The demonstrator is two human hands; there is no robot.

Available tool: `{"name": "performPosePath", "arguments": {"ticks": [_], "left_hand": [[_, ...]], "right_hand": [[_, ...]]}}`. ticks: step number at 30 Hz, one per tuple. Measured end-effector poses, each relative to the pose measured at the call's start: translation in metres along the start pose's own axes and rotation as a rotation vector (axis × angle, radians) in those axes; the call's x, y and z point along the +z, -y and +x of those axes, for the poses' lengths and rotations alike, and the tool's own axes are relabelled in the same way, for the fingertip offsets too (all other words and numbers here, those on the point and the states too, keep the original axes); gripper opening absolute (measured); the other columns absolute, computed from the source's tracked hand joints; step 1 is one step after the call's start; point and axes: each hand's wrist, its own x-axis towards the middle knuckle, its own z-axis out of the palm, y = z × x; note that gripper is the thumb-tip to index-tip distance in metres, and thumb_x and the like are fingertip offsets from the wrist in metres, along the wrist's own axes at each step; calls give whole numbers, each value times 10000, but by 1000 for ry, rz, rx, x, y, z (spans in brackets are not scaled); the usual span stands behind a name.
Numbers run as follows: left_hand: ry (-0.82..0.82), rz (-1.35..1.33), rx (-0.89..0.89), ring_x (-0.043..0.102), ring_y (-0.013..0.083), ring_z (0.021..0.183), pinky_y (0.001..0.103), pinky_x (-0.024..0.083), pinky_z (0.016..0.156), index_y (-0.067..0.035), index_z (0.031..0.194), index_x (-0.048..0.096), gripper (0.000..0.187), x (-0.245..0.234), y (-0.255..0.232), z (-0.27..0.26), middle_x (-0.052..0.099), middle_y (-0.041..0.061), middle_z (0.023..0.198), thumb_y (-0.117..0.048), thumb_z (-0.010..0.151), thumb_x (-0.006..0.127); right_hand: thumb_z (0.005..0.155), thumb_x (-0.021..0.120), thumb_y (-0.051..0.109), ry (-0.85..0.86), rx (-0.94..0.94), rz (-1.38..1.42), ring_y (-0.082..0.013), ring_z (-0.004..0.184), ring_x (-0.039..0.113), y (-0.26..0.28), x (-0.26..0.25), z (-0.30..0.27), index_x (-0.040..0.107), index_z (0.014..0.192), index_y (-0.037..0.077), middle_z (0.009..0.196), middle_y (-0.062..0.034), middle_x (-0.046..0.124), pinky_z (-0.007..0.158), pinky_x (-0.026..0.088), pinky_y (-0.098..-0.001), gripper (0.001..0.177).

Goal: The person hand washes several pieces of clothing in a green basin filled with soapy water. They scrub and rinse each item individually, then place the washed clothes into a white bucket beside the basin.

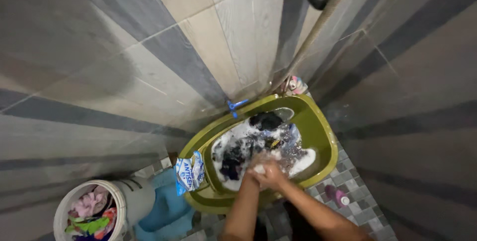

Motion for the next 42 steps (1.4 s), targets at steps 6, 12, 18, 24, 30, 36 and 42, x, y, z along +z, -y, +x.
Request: {"name": "performPosePath", "arguments": {"ticks": [6, 12, 18, 24, 30, 36, 42], "left_hand": [[-276, 265, 320, 682, 231, 825, 398, 562, 692, -76, 1171, 701, 455, 89, 20, -26, 726, 90, 1005, -457, 1006, 516], [-149, 513, 202, 714, 199, 909, 361, 583, 778, -89, 1184, 707, 483, 151, -4, -82, 758, 64, 1060, -506, 947, 652], [-130, 1390, 619, 708, 158, 1000, 341, 541, 888, -38, 1259, 719, 512, 151, -50, -121, 765, 103, 1172, -332, 851, 816], [-458, 698, 500, 742, 361, 955, 564, 586, 887, -11, 1266, 597, 473, 132, -54, -111, 737, 194, 1067, -84, 800, 631], [310, 97, 219, 681, 370, 1028, 518, 543, 950, 24, 1193, 597, 541, 118, -53, -121, 696, 237, 1121, -449, 1000, 418], [482, -181, 233, 688, 296, 1020, 471, 557, 923, -91, 1183, 634, 431, 139, -34, -107, 706, 167, 1124, -383, 1133, 321], [-260, 221, 501, 687, 229, 731, 387, 558, 620, -88, 1123, 675, 440, 168, -23, -105, 707, 84, 941, -441, 1069, 419]], "right_hand": [[978, 710, 526, -357, 602, 250, -232, 705, 657, -36, -39, 73, 686, 959, 77, 829, -110, 691, 648, 541, -427, 450], [914, 634, 597, -21, 685, 1259, -221, 815, 683, -20, -71, 79, 643, 1226, 139, 983, -84, 708, 734, 574, -408, 554], [901, 685, 442, 205, 307, 896, -160, 947, 699, 21, -105, 93, 703, 1171, 66, 1048, -52, 747, 858, 564, -338, 463], [903, 802, 302, 173, 93, 233, -117, 640, 563, 68, -91, 111, 694, 802, 63, 702, -9, 637, 594, 488, -311, 282], [878, 811, 334, 42, -577, -84, -158, 694, 581, 121, -30, 55, 621, 664, 106, 690, -44, 618, 749, 522, -401, 366], [871, 666, 340, -268, 27, 2, -135, 667, 670, 109, -32, 71, 757, 803, 84, 773, -126, 740, 655, 552, -360, 280], [988, 699, 436, -327, 274, 329, -175, 698, 614, 74, -70, 92, 691, 921, 30, 826, -133, 681, 636, 531, -366, 412]]}}
